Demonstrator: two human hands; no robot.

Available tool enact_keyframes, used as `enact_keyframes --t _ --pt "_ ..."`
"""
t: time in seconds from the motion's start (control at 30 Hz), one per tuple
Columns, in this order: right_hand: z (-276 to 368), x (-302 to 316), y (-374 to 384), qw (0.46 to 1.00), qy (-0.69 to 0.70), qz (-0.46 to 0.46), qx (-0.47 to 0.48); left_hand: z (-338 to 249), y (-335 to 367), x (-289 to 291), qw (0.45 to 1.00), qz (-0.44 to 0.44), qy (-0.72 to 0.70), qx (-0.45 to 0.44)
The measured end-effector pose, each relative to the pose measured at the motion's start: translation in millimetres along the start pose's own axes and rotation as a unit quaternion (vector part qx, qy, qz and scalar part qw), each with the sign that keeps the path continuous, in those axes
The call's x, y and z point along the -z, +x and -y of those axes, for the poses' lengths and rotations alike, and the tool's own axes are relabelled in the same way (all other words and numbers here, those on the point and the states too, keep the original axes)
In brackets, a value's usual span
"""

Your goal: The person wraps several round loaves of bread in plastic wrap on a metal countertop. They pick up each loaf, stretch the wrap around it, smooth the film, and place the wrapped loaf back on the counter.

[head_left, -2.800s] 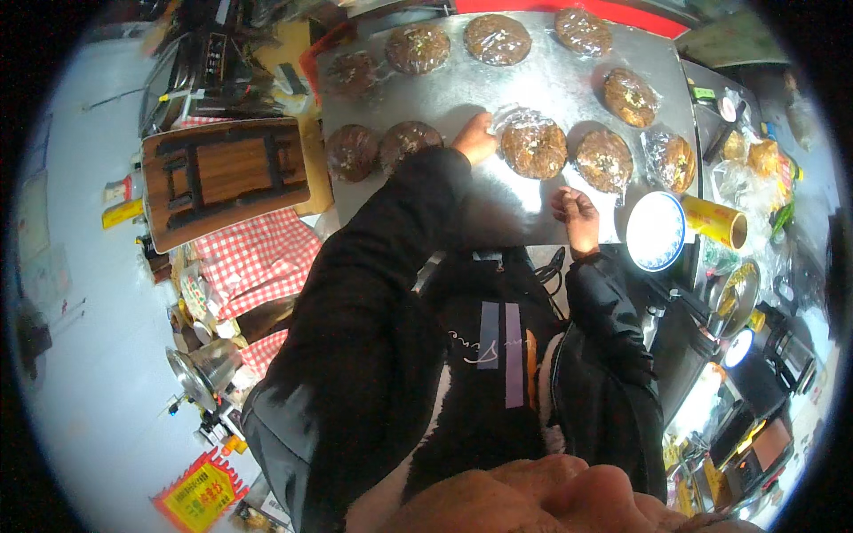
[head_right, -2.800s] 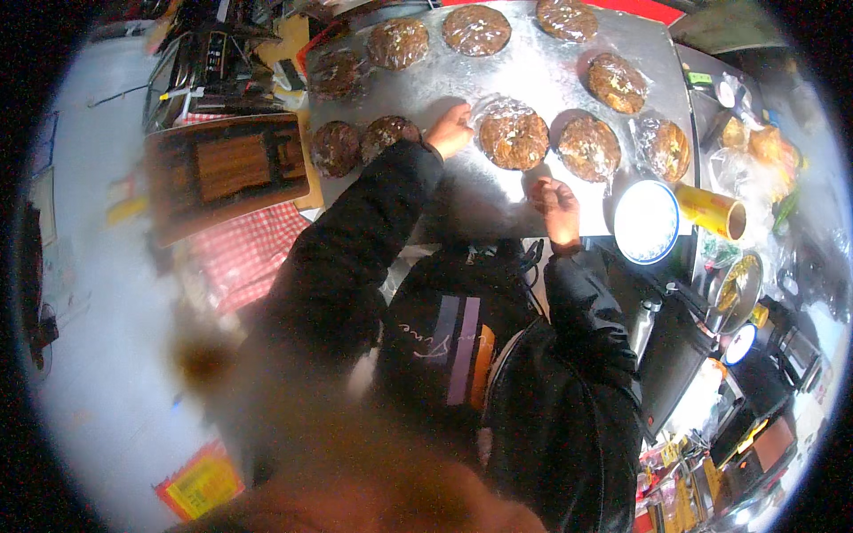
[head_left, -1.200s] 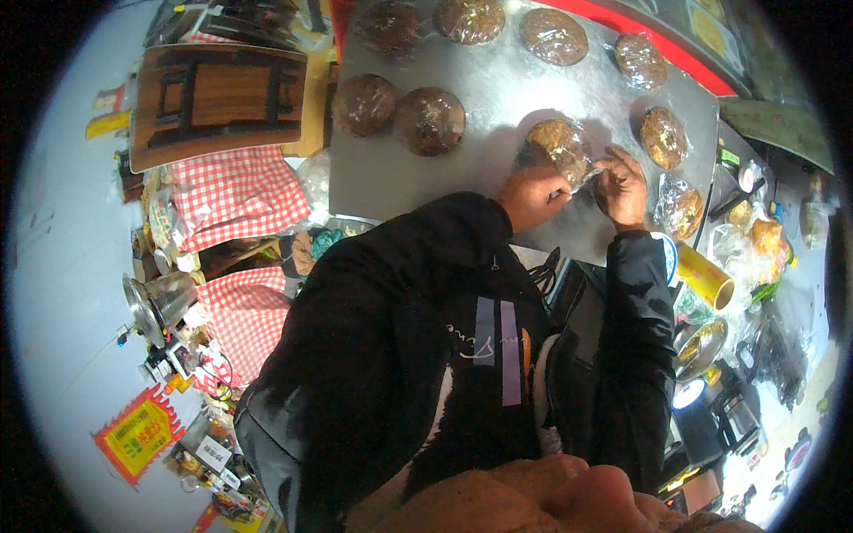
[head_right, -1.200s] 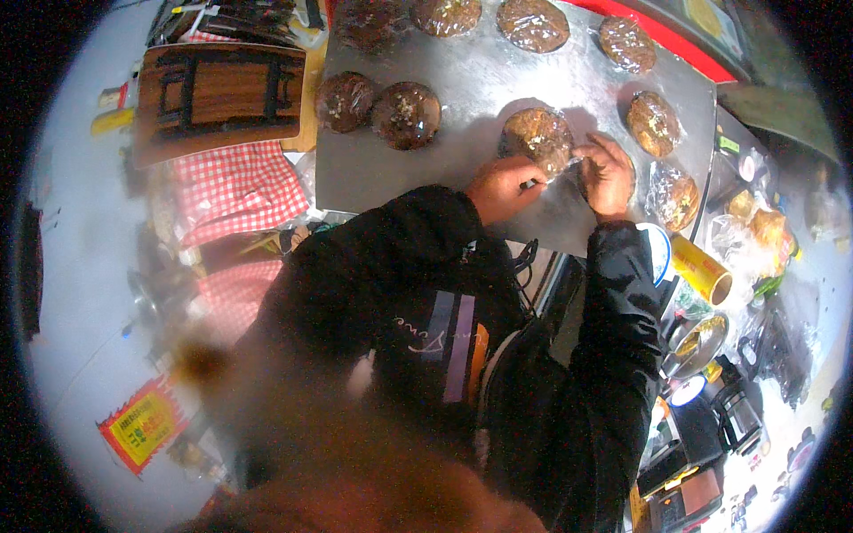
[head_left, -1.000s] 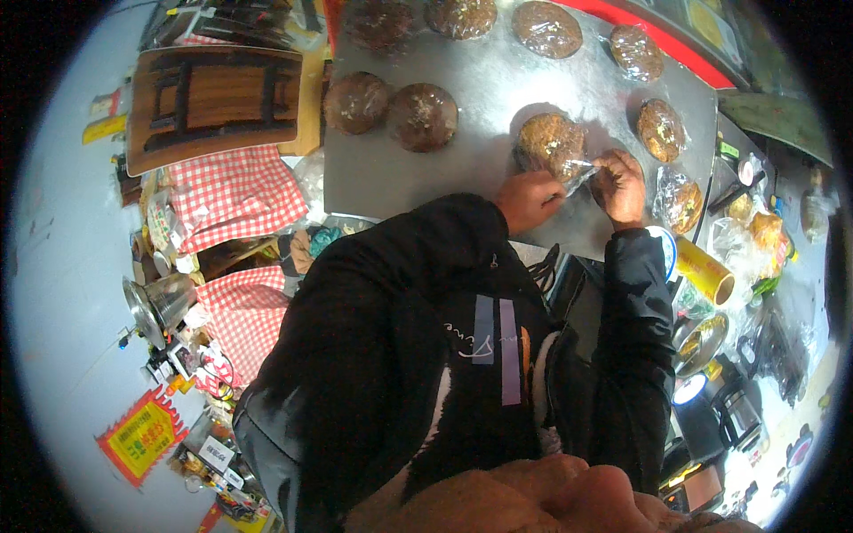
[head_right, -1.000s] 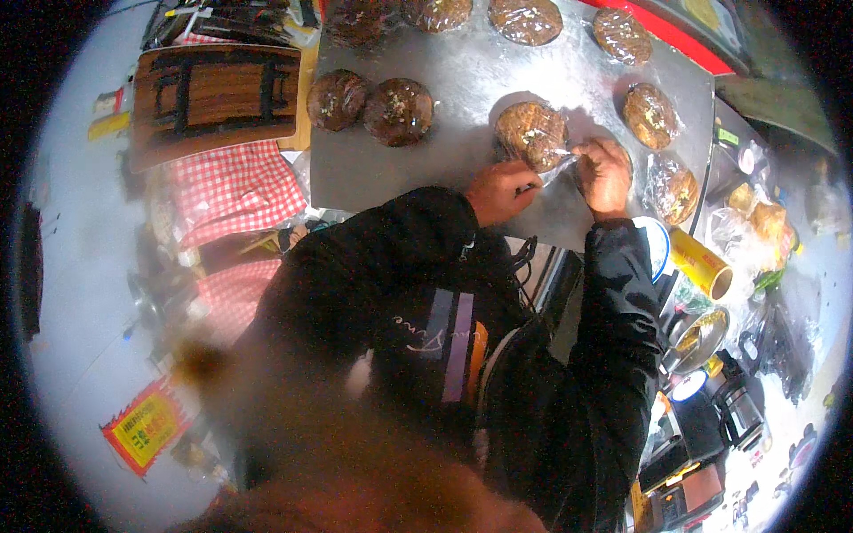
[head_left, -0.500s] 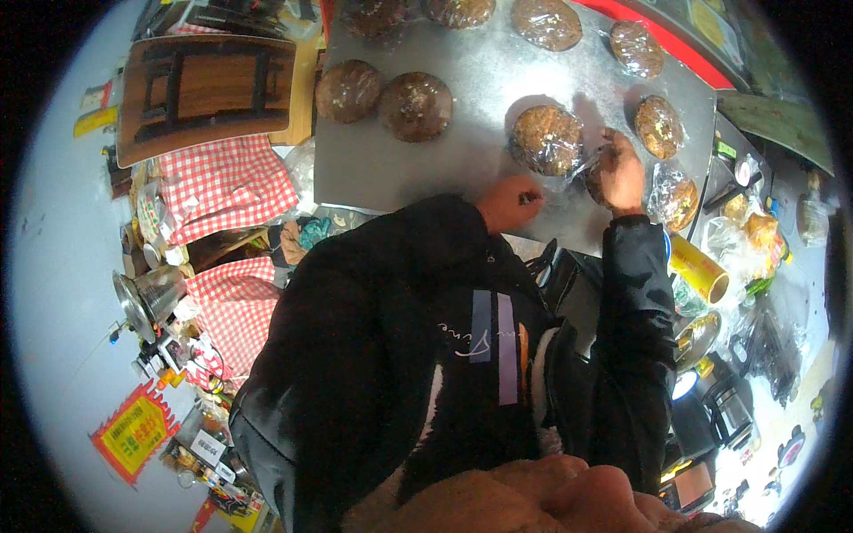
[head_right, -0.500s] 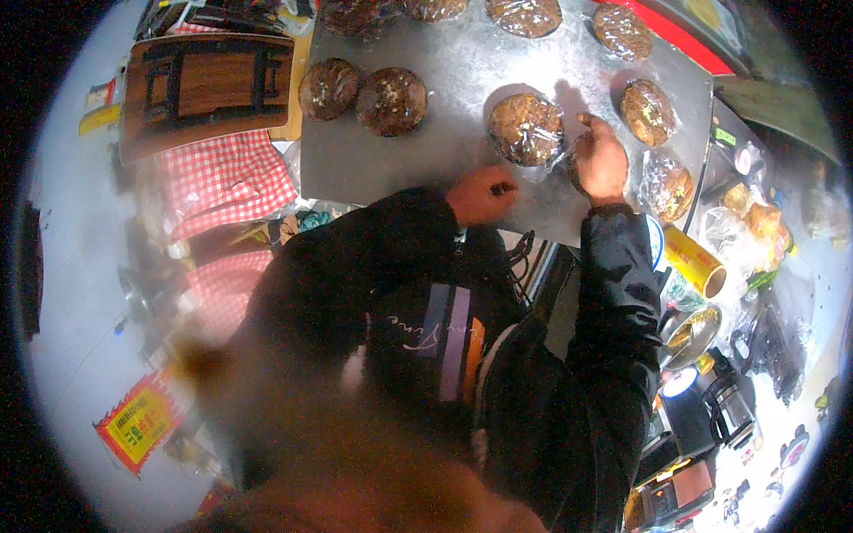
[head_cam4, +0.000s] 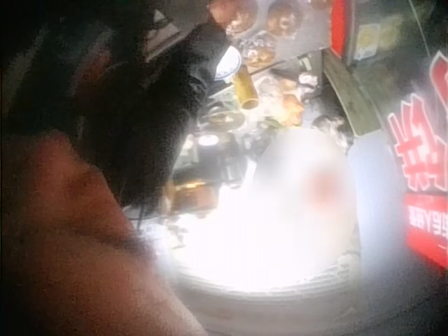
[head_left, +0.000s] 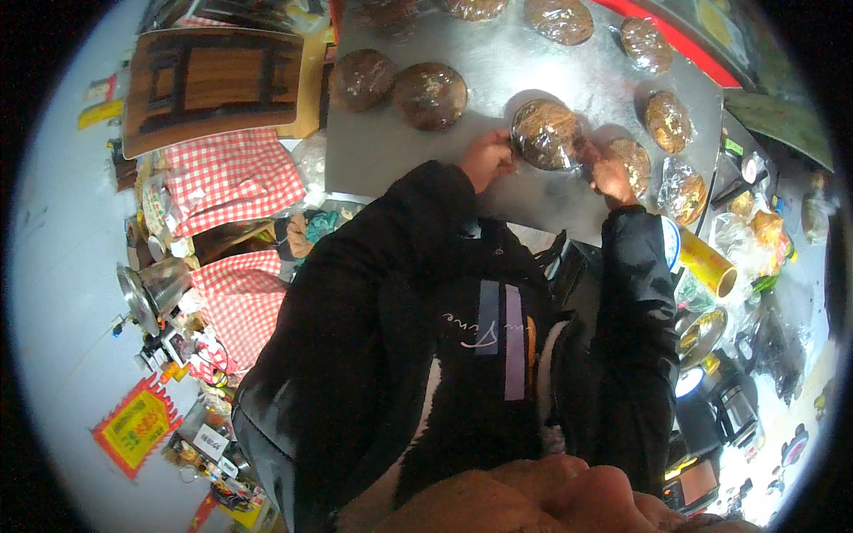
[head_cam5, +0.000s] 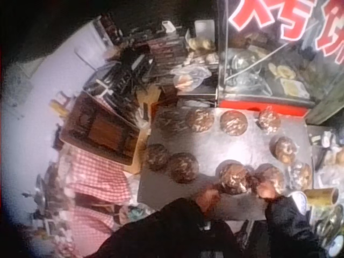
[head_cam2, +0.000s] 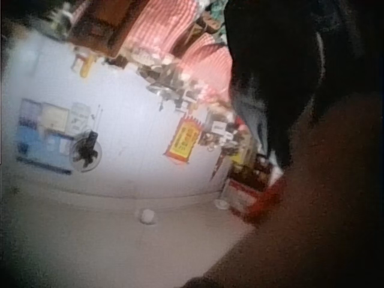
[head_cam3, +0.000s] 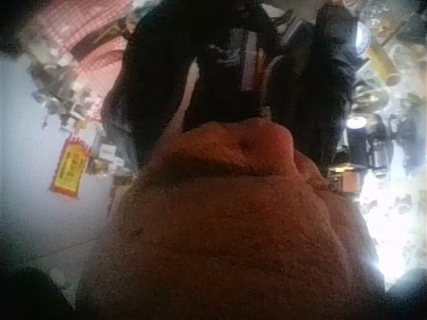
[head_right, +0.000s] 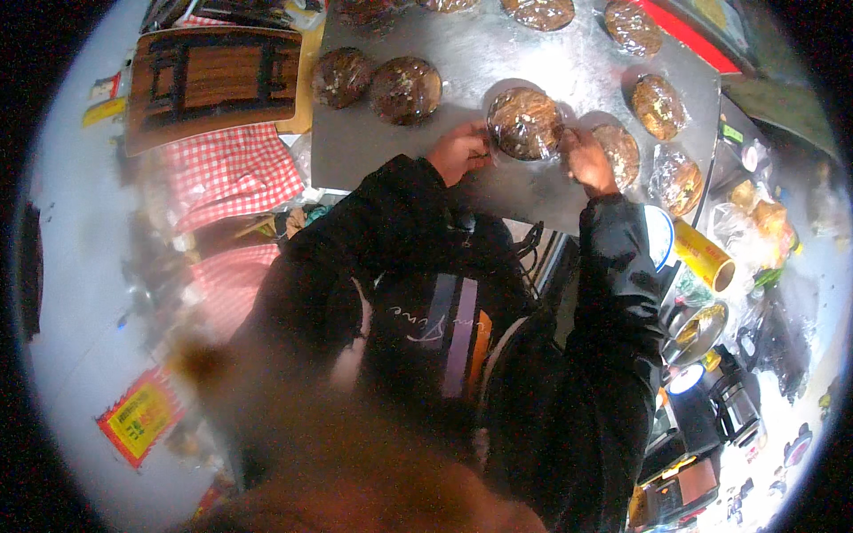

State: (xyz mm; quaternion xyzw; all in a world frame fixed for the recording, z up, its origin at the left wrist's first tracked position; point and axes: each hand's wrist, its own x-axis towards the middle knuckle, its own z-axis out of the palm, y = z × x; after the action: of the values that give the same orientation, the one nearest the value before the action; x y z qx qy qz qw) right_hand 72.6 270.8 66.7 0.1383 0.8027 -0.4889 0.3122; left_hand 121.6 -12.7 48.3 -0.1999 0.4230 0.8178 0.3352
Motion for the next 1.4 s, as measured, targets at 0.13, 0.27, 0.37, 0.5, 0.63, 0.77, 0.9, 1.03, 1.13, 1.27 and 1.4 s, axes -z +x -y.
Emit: enact_keyframes --t 0.13,0.27,0.37,0.5,0.63,0.77,0.9,1.03,1.13,1.27,1.4 --pt "-7 -47 -45 0.990 0.139 -0.034 -0.001 -14 -7 21 0.997 -0.004 0.073 0.006" --pt "-12 -77 -82 0.961 0.245 -0.101 -0.082 -12 -11 37 0.990 0.023 0.125 0.053" --pt "-15 -92 -97 0.945 0.306 -0.080 -0.090 -2 -15 41 0.989 -0.001 0.103 0.105" --pt "-17 -106 -90 0.927 0.348 -0.117 -0.079 7 -17 43 0.987 0.012 0.125 0.099" --pt "-28 -117 -80 0.917 0.381 -0.113 -0.038 12 -16 40 0.988 -0.016 0.119 0.093" --pt "-48 -120 -81 0.897 0.422 -0.121 -0.050 12 -16 38 0.990 -0.030 0.099 0.098" --pt "-66 -124 -81 0.876 0.466 -0.118 -0.037 16 -18 40 0.992 -0.017 0.094 0.084" --pt "-77 -127 -79 0.884 0.455 -0.106 -0.010 20 -18 42 0.993 -0.021 0.097 0.057" --pt "-86 -128 -80 0.894 0.434 -0.109 0.003 25 -18 43 0.995 -0.011 0.094 0.040" --pt "-98 -132 -82 0.910 0.402 -0.099 0.018 31 -19 45 0.998 -0.004 0.054 0.035" --pt "-106 -137 -78 0.909 0.407 -0.089 0.008 37 -17 46 0.996 -0.035 0.072 0.035"
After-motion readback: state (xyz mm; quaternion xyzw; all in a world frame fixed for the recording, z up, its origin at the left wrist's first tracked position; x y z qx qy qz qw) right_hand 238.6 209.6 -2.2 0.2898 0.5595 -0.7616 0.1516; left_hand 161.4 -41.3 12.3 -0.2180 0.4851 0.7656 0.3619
